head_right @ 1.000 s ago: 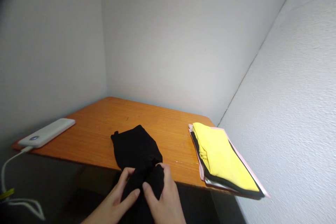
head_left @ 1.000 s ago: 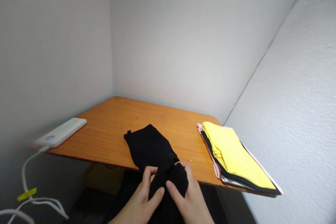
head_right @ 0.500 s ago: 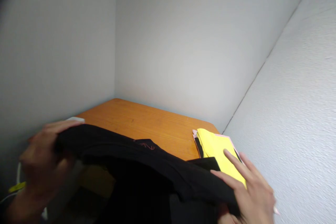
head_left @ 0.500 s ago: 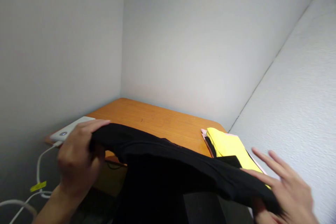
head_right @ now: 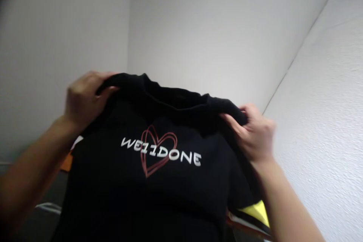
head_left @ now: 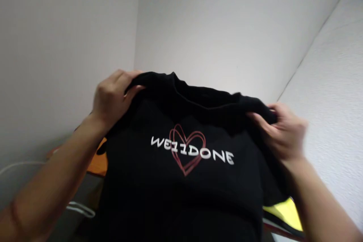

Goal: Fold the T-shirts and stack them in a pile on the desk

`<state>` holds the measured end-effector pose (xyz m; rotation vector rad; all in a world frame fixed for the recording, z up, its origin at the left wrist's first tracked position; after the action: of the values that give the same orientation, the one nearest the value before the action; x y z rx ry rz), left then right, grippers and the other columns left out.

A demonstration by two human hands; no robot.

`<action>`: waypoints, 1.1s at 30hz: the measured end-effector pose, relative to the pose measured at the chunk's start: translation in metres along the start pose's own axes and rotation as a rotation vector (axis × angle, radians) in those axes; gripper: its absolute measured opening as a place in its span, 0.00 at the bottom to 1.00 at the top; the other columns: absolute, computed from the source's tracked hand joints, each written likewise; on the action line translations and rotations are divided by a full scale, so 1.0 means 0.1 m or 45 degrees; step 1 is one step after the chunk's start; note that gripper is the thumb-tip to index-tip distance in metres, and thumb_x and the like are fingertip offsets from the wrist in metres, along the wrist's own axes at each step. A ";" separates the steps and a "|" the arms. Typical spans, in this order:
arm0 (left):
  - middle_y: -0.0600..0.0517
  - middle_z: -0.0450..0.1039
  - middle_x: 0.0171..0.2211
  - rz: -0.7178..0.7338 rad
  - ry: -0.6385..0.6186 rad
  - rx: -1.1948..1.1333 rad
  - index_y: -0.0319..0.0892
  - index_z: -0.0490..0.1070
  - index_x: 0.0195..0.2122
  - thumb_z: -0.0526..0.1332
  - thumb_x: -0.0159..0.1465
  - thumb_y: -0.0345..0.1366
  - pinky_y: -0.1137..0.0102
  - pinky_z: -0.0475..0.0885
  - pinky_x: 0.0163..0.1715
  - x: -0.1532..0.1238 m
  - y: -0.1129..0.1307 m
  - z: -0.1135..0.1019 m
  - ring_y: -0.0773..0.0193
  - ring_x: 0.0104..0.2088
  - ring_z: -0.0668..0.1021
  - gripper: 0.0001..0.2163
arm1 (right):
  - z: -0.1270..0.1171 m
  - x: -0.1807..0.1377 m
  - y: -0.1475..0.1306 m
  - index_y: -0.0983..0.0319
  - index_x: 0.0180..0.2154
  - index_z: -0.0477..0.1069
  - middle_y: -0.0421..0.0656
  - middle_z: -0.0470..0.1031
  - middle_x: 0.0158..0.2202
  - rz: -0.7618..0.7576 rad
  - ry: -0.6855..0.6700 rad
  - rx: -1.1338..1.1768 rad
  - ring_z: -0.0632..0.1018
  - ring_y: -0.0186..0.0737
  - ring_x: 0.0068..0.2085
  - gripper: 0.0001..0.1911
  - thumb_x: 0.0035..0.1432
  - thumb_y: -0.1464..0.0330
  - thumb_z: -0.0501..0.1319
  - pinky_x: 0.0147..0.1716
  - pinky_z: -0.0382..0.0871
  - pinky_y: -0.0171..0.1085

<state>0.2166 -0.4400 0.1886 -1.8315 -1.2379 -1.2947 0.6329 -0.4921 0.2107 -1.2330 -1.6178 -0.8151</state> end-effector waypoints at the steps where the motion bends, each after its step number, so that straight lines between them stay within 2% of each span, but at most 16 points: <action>1: 0.50 0.69 0.55 0.007 -0.111 0.035 0.45 0.61 0.61 0.47 0.71 0.47 0.66 0.64 0.58 0.14 0.01 0.24 0.62 0.55 0.70 0.21 | 0.26 0.09 0.03 0.59 0.39 0.72 0.44 0.74 0.27 0.008 -0.061 -0.018 0.73 0.43 0.26 0.24 0.59 0.45 0.56 0.28 0.64 0.39; 3: 0.45 0.65 0.58 -0.017 -0.313 0.108 0.40 0.59 0.62 0.49 0.70 0.47 0.59 0.60 0.59 0.24 -0.04 0.72 0.57 0.58 0.66 0.23 | 0.87 0.14 0.07 0.61 0.46 0.69 0.49 0.76 0.36 -0.024 -0.209 -0.053 0.76 0.47 0.34 0.24 0.62 0.48 0.54 0.34 0.67 0.41; 5: 0.42 0.64 0.59 -0.023 -0.463 0.126 0.38 0.63 0.60 0.53 0.69 0.45 0.56 0.59 0.59 0.11 -0.10 1.14 0.52 0.60 0.64 0.22 | 1.47 -0.03 0.07 0.64 0.51 0.67 0.55 0.74 0.45 -0.052 -0.390 -0.069 0.75 0.51 0.45 0.23 0.64 0.53 0.53 0.42 0.67 0.44; 8: 0.43 0.67 0.58 0.002 -0.731 0.090 0.40 0.69 0.55 0.52 0.69 0.41 0.59 0.61 0.58 -0.43 -0.12 1.70 0.53 0.58 0.68 0.18 | 2.16 -0.59 0.05 0.66 0.52 0.66 0.56 0.73 0.49 0.057 -0.754 -0.018 0.73 0.50 0.51 0.20 0.65 0.59 0.53 0.50 0.64 0.44; 11: 0.44 0.66 0.60 -0.004 -1.034 0.056 0.41 0.70 0.55 0.50 0.69 0.42 0.60 0.60 0.60 -1.07 -0.14 2.18 0.54 0.61 0.67 0.19 | 2.58 -1.26 -0.07 0.64 0.57 0.64 0.55 0.69 0.56 0.155 -1.177 0.027 0.69 0.50 0.57 0.24 0.66 0.58 0.52 0.55 0.59 0.45; 15: 0.40 0.56 0.65 -0.121 -1.384 0.047 0.41 0.62 0.63 0.48 0.67 0.51 0.50 0.58 0.60 -1.68 -0.25 2.59 0.45 0.65 0.60 0.28 | 2.80 -1.86 -0.14 0.60 0.64 0.57 0.54 0.55 0.66 0.235 -1.466 0.030 0.60 0.56 0.64 0.34 0.63 0.51 0.54 0.58 0.56 0.49; 17: 0.39 0.50 0.67 -0.169 -1.495 0.044 0.41 0.56 0.66 0.48 0.65 0.57 0.46 0.57 0.59 -1.85 -0.29 2.62 0.41 0.66 0.56 0.34 | 2.78 -2.05 -0.11 0.58 0.67 0.51 0.52 0.45 0.69 0.277 -1.587 0.017 0.52 0.59 0.67 0.38 0.62 0.48 0.52 0.61 0.51 0.52; 19: 0.38 0.46 0.68 -0.177 -1.554 0.038 0.40 0.53 0.67 0.49 0.63 0.60 0.46 0.55 0.60 -1.93 -0.31 2.55 0.40 0.67 0.53 0.38 | 2.66 -2.12 -0.10 0.56 0.68 0.49 0.51 0.43 0.70 0.265 -1.640 -0.008 0.48 0.60 0.68 0.38 0.62 0.46 0.50 0.62 0.46 0.55; 21: 0.39 0.50 0.67 -0.141 -1.579 0.019 0.43 0.57 0.66 0.50 0.62 0.61 0.46 0.49 0.62 -1.94 -0.29 2.40 0.42 0.66 0.55 0.36 | 2.47 -2.05 -0.13 0.55 0.64 0.59 0.52 0.55 0.66 0.152 -1.614 -0.035 0.53 0.62 0.67 0.36 0.61 0.45 0.52 0.62 0.42 0.59; 23: 0.40 0.68 0.59 -0.083 -1.521 0.013 0.46 0.70 0.57 0.50 0.63 0.60 0.46 0.48 0.62 -1.85 -0.26 2.26 0.43 0.60 0.67 0.30 | 2.29 -1.89 -0.17 0.58 0.51 0.74 0.54 0.73 0.53 0.043 -1.572 -0.060 0.67 0.62 0.59 0.30 0.60 0.45 0.54 0.61 0.40 0.60; 25: 0.41 0.77 0.48 -0.060 -1.395 0.031 0.45 0.78 0.46 0.47 0.66 0.57 0.48 0.55 0.59 -1.66 -0.23 2.17 0.45 0.52 0.75 0.27 | 2.20 -1.65 -0.18 0.60 0.39 0.78 0.52 0.79 0.39 0.054 -1.487 -0.069 0.75 0.57 0.48 0.28 0.62 0.46 0.51 0.59 0.47 0.58; 26: 0.41 0.77 0.46 -0.066 -1.334 0.042 0.44 0.78 0.45 0.44 0.68 0.54 0.50 0.59 0.57 -1.57 -0.23 2.18 0.46 0.50 0.76 0.27 | 2.21 -1.52 -0.17 0.61 0.38 0.77 0.51 0.79 0.38 0.103 -1.422 -0.063 0.77 0.54 0.45 0.27 0.64 0.48 0.50 0.57 0.53 0.54; 28: 0.42 0.74 0.50 -0.095 -1.283 0.043 0.43 0.75 0.49 0.41 0.70 0.49 0.56 0.63 0.55 -1.44 -0.23 2.30 0.49 0.53 0.74 0.25 | 2.32 -1.34 -0.14 0.62 0.45 0.74 0.52 0.77 0.43 0.200 -1.289 -0.011 0.76 0.50 0.47 0.23 0.67 0.54 0.48 0.53 0.60 0.47; 30: 0.44 0.69 0.57 -0.107 -1.302 0.018 0.44 0.70 0.56 0.40 0.70 0.45 0.60 0.61 0.58 -1.40 -0.26 2.53 0.53 0.59 0.69 0.24 | 2.54 -1.32 -0.14 0.62 0.55 0.68 0.52 0.72 0.54 0.223 -1.238 0.073 0.71 0.48 0.55 0.23 0.68 0.57 0.48 0.55 0.59 0.43; 32: 0.46 0.63 0.63 -0.133 -1.339 0.013 0.44 0.65 0.60 0.42 0.70 0.44 0.58 0.56 0.62 -1.46 -0.33 2.77 0.53 0.64 0.62 0.24 | 2.80 -1.48 -0.13 0.60 0.63 0.59 0.51 0.58 0.65 0.241 -1.343 0.116 0.59 0.50 0.65 0.29 0.67 0.53 0.49 0.61 0.52 0.47; 33: 0.45 0.58 0.65 -0.163 -1.363 0.024 0.44 0.63 0.62 0.43 0.69 0.46 0.53 0.54 0.62 -1.51 -0.39 2.88 0.50 0.66 0.58 0.25 | 2.92 -1.60 -0.11 0.57 0.66 0.54 0.49 0.50 0.69 0.261 -1.430 0.106 0.51 0.53 0.68 0.33 0.65 0.49 0.48 0.62 0.47 0.52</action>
<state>0.2806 -0.2365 -0.0596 -2.5484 -1.8675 -0.2524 0.5570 -0.2915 -0.0441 -1.9121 -2.2613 0.1726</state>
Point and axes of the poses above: each hand's wrist, its own x-axis towards the middle knuckle, its own z-axis out of the palm, y = z × x, the point moved 7 cm from there along x, towards the middle knuckle
